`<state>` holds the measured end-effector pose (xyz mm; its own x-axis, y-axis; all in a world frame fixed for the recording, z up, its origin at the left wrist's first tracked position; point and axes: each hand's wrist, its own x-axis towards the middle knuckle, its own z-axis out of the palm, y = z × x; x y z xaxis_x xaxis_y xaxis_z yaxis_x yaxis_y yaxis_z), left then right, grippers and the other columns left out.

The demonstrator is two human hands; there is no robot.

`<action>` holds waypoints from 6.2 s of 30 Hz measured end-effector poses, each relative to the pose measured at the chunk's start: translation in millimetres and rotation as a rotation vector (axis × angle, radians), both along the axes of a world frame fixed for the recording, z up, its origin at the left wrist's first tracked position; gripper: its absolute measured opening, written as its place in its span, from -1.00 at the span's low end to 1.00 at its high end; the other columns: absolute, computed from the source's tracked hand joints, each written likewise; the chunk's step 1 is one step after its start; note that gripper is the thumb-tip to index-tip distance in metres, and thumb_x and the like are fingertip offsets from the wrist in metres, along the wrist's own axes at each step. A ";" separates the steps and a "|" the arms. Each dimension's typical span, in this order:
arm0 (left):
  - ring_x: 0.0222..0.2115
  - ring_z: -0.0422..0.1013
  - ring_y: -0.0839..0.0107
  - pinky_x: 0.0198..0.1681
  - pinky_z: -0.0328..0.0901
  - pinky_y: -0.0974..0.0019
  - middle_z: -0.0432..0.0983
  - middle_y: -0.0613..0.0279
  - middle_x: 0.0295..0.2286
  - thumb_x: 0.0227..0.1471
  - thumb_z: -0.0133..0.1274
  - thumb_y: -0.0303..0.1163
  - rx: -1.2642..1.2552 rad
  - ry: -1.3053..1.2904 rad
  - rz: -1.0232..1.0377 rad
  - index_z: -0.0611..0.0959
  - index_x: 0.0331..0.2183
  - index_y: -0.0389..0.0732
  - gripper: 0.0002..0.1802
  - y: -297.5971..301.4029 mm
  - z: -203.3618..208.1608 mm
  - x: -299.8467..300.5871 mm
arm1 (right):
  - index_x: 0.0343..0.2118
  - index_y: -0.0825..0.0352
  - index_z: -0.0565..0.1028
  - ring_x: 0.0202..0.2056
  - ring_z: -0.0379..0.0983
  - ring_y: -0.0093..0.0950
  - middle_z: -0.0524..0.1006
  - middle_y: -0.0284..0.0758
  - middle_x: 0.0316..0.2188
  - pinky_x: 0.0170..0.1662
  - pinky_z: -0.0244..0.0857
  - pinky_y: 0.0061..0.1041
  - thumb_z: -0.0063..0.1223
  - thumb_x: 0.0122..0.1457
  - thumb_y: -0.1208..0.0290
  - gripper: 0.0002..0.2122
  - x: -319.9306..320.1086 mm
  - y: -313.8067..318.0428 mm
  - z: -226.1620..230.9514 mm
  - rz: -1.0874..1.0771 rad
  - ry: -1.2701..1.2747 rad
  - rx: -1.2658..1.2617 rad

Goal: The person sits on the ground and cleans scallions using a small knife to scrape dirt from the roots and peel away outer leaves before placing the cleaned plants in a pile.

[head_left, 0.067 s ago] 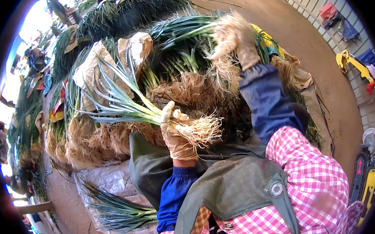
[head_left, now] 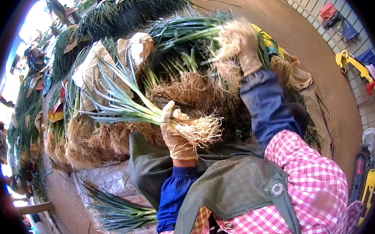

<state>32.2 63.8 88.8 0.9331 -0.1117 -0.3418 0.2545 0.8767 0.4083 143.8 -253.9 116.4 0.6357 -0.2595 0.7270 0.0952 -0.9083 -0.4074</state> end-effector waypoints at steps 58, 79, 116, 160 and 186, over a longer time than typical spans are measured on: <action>-0.71 0.24 0.49 -0.61 0.20 0.43 0.30 0.34 -0.67 0.15 -0.11 -0.34 0.108 -0.403 0.336 0.45 -0.34 -0.29 -0.81 68.0 46.6 -9.2 | 0.15 0.29 0.18 0.13 0.19 -0.16 0.23 -0.11 0.14 0.19 0.05 -0.29 0.10 -0.04 0.30 -0.36 94.1 349.3 -117.8 0.902 0.359 -0.039; -0.63 0.22 0.63 -0.56 0.18 0.58 0.29 0.42 -0.62 0.06 0.04 -0.30 0.158 -0.153 0.324 0.50 -0.33 -0.16 -0.84 35.4 58.3 -19.7 | -0.24 0.33 0.41 -0.67 0.29 -0.64 0.46 -0.43 -0.55 -0.66 0.23 -0.62 -0.24 0.26 0.12 -0.67 93.5 179.1 -36.9 0.590 0.266 0.676; -0.66 0.31 0.55 -0.61 0.26 0.49 0.37 0.30 -0.63 0.06 0.00 -0.44 0.049 -0.861 -0.365 0.49 -0.34 -0.28 -0.88 60.6 109.4 -42.1 | -0.18 0.26 0.52 -0.09 0.43 -0.43 0.53 -0.29 -0.15 0.02 0.28 -0.54 0.09 0.10 0.40 -0.79 -77.7 -16.2 10.6 0.106 -0.182 0.089; -0.34 0.45 0.25 -0.23 0.40 0.22 0.50 0.05 -0.29 0.12 -0.07 -0.24 -0.103 -0.041 -0.514 0.48 -0.13 -0.33 -0.62 -49.6 -31.0 -24.7 | -0.20 0.45 0.49 -0.40 0.43 -0.60 0.52 -0.37 -0.38 -0.29 0.33 -0.65 0.08 0.12 0.42 -0.77 -154.5 108.5 -20.3 0.904 0.513 1.651; -0.56 0.39 0.51 -0.47 0.34 0.49 0.45 0.26 -0.53 -0.02 0.07 -0.54 -0.082 -0.018 -0.492 0.53 -0.34 -0.30 -0.87 -36.7 -20.2 -35.8 | -0.09 0.41 0.43 -0.24 0.47 -0.34 0.53 -0.13 -0.27 -0.19 0.36 -0.43 0.21 -0.01 0.13 -0.49 -76.0 133.2 -21.8 0.482 0.852 0.684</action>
